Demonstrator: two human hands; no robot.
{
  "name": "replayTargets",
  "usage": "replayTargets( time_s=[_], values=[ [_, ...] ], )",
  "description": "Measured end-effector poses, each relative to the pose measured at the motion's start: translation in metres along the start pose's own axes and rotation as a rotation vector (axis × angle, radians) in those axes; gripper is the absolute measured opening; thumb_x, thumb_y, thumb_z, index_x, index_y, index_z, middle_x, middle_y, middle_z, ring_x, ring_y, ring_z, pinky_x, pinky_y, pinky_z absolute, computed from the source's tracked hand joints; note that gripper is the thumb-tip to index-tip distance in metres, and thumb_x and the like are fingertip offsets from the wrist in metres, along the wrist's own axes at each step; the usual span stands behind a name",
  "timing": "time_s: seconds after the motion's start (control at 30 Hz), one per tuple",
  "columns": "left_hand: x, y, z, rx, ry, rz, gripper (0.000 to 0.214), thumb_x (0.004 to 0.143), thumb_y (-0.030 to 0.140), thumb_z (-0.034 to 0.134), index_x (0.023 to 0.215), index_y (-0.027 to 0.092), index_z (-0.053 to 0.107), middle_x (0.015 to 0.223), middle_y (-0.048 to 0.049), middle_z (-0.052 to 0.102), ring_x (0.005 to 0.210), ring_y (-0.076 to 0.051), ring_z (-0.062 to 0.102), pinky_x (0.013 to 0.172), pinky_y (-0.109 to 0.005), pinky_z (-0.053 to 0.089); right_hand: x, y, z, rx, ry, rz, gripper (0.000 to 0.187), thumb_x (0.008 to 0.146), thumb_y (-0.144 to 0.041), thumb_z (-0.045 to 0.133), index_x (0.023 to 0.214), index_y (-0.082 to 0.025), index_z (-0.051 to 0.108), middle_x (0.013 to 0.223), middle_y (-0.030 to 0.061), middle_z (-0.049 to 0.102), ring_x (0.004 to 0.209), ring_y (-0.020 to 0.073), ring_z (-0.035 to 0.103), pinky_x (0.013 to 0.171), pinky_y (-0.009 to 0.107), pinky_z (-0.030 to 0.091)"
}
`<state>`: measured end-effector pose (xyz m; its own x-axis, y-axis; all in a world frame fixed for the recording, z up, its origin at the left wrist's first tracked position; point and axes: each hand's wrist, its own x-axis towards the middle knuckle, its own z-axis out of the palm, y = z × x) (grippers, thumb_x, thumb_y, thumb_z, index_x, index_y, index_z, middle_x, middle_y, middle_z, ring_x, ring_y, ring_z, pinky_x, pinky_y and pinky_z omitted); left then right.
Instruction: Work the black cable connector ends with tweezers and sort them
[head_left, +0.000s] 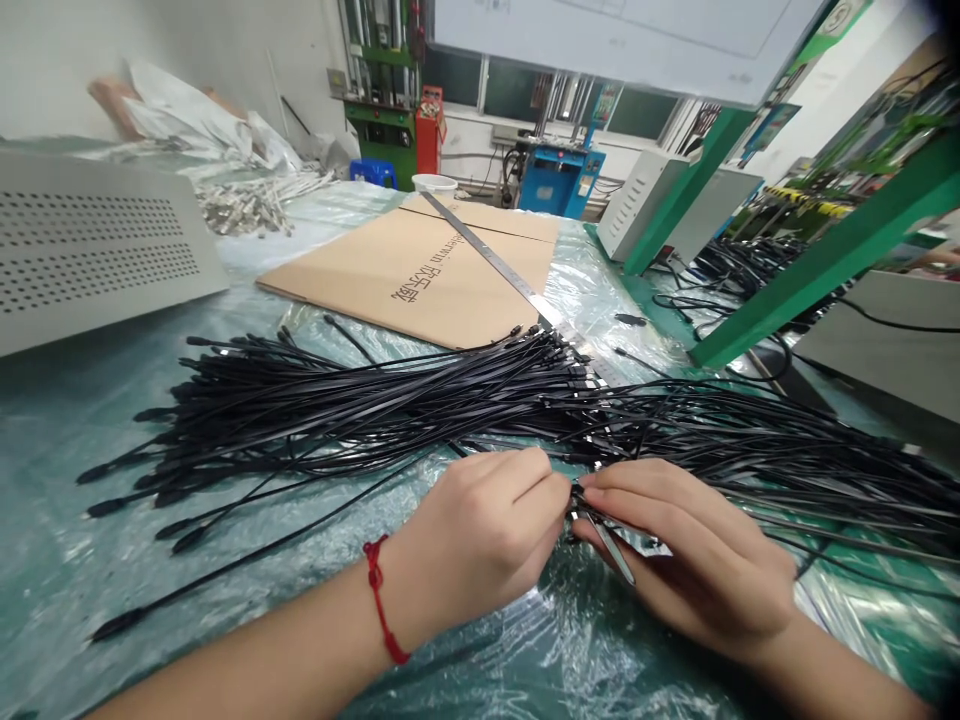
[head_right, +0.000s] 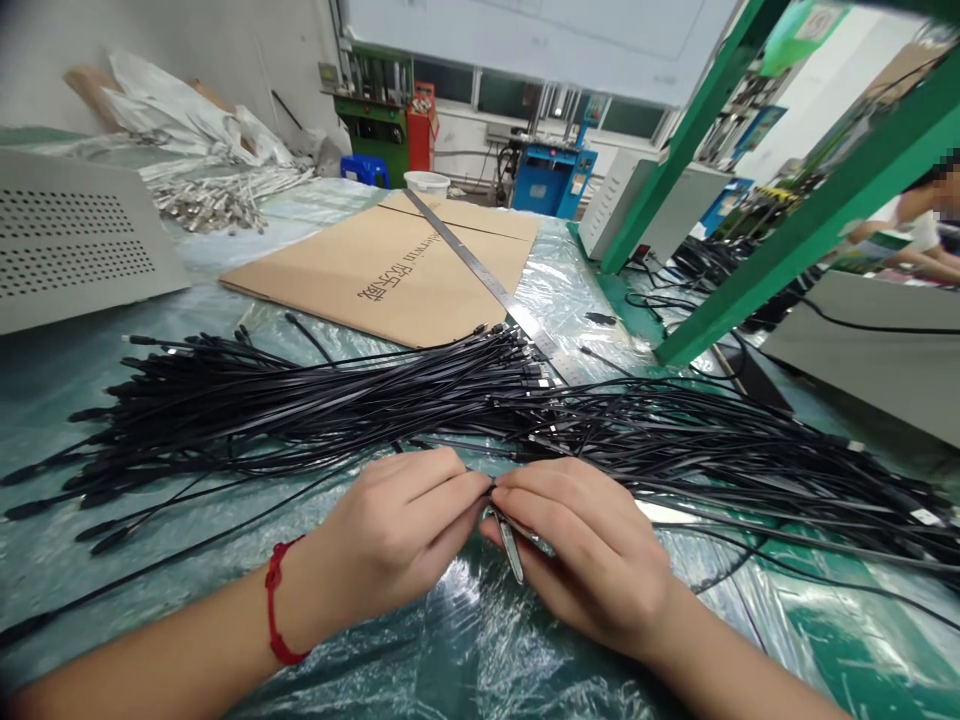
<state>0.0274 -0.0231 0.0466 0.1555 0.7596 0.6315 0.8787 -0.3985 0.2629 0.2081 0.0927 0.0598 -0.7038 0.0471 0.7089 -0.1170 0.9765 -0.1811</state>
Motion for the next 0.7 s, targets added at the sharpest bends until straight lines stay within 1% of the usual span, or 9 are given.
replayTargets(
  time_s=[0.1, 0.27, 0.37, 0.43, 0.47, 0.5, 0.57, 0.63, 0.7],
  values=[
    [-0.0006, 0.0004, 0.0006, 0.009, -0.004, -0.012, 0.021, 0.094, 0.008, 0.050, 0.076, 0.015, 0.058, 0.073, -0.0003, 0.046, 0.063, -0.015, 0.042, 0.056, -0.032, 0.037, 0.0007, 0.0000, 0.0008, -0.002, -0.012, -0.005, 0.043, 0.075, -0.001, 0.075, 0.114, -0.015, 0.067, 0.098, 0.0084, 0.074, 0.093, 0.0203, 0.071, 0.079, 0.034, 0.062],
    [-0.0034, 0.0008, 0.0036, 0.043, -0.016, -0.031, 0.023, 0.096, 0.012, 0.047, 0.075, 0.017, 0.056, 0.073, -0.0003, 0.047, 0.062, -0.015, 0.044, 0.055, -0.032, 0.038, 0.0023, -0.0001, 0.0018, -0.014, -0.018, -0.002, 0.041, 0.079, -0.003, 0.072, 0.116, -0.020, 0.067, 0.095, 0.0063, 0.076, 0.088, 0.0207, 0.073, 0.074, 0.035, 0.062],
    [-0.0045, 0.0007, 0.0057, 0.030, -0.034, -0.052, 0.024, 0.097, 0.014, 0.048, 0.075, 0.017, 0.056, 0.074, -0.0003, 0.047, 0.062, -0.015, 0.045, 0.055, -0.032, 0.039, 0.0010, 0.0007, 0.0025, 0.005, -0.030, -0.009, 0.042, 0.079, -0.002, 0.072, 0.116, -0.020, 0.067, 0.096, 0.0063, 0.076, 0.088, 0.0205, 0.073, 0.075, 0.035, 0.062],
    [-0.0047, 0.0004, 0.0063, 0.018, -0.038, -0.059, 0.024, 0.097, 0.014, 0.048, 0.075, 0.017, 0.056, 0.074, -0.0004, 0.048, 0.063, -0.015, 0.046, 0.055, -0.033, 0.039, -0.0006, 0.0016, 0.0031, 0.034, -0.017, 0.026, 0.038, 0.079, -0.003, 0.072, 0.113, -0.020, 0.066, 0.095, 0.0060, 0.076, 0.089, 0.0198, 0.073, 0.077, 0.034, 0.061],
    [-0.0045, 0.0002, 0.0063, 0.011, -0.038, -0.061, 0.023, 0.097, 0.013, 0.048, 0.076, 0.017, 0.057, 0.074, -0.0005, 0.048, 0.063, -0.015, 0.047, 0.056, -0.033, 0.040, -0.0012, 0.0021, 0.0035, 0.038, 0.003, 0.081, 0.034, 0.081, -0.005, 0.073, 0.110, -0.020, 0.066, 0.095, 0.0058, 0.075, 0.088, 0.0192, 0.073, 0.078, 0.033, 0.061],
    [-0.0043, 0.0000, 0.0061, 0.001, -0.035, -0.061, 0.023, 0.097, 0.012, 0.048, 0.077, 0.017, 0.058, 0.075, -0.0007, 0.049, 0.064, -0.016, 0.048, 0.057, -0.032, 0.040, -0.0017, 0.0028, 0.0039, 0.039, 0.022, 0.168, 0.028, 0.083, -0.008, 0.072, 0.108, -0.021, 0.066, 0.095, 0.0055, 0.075, 0.088, 0.0187, 0.073, 0.078, 0.031, 0.061],
    [-0.0037, -0.0005, 0.0055, -0.025, -0.023, -0.069, 0.020, 0.098, 0.012, 0.047, 0.084, 0.016, 0.061, 0.076, -0.0013, 0.051, 0.067, -0.016, 0.051, 0.059, -0.032, 0.043, -0.0014, 0.0046, 0.0052, 0.078, 0.047, 0.404, 0.016, 0.089, -0.018, 0.069, 0.105, -0.022, 0.064, 0.095, 0.0049, 0.075, 0.084, 0.0175, 0.074, 0.074, 0.029, 0.061],
    [-0.0028, -0.0009, 0.0049, -0.060, -0.002, -0.084, 0.017, 0.100, 0.013, 0.048, 0.095, 0.015, 0.064, 0.079, -0.0021, 0.055, 0.070, -0.016, 0.054, 0.062, -0.032, 0.046, 0.0005, 0.0067, 0.0070, 0.219, -0.005, 0.632, 0.012, 0.094, -0.027, 0.064, 0.105, -0.022, 0.062, 0.084, 0.0026, 0.073, 0.073, 0.0154, 0.072, 0.066, 0.026, 0.059],
    [-0.0020, -0.0014, 0.0047, -0.095, 0.024, -0.097, 0.018, 0.100, 0.013, 0.048, 0.106, 0.014, 0.065, 0.083, -0.0034, 0.059, 0.073, -0.016, 0.057, 0.066, -0.031, 0.049, 0.0034, 0.0086, 0.0092, 0.424, -0.073, 0.771, 0.016, 0.096, -0.034, 0.062, 0.105, -0.020, 0.060, 0.068, -0.0017, 0.064, 0.058, 0.0126, 0.065, 0.055, 0.023, 0.055]
  ],
)
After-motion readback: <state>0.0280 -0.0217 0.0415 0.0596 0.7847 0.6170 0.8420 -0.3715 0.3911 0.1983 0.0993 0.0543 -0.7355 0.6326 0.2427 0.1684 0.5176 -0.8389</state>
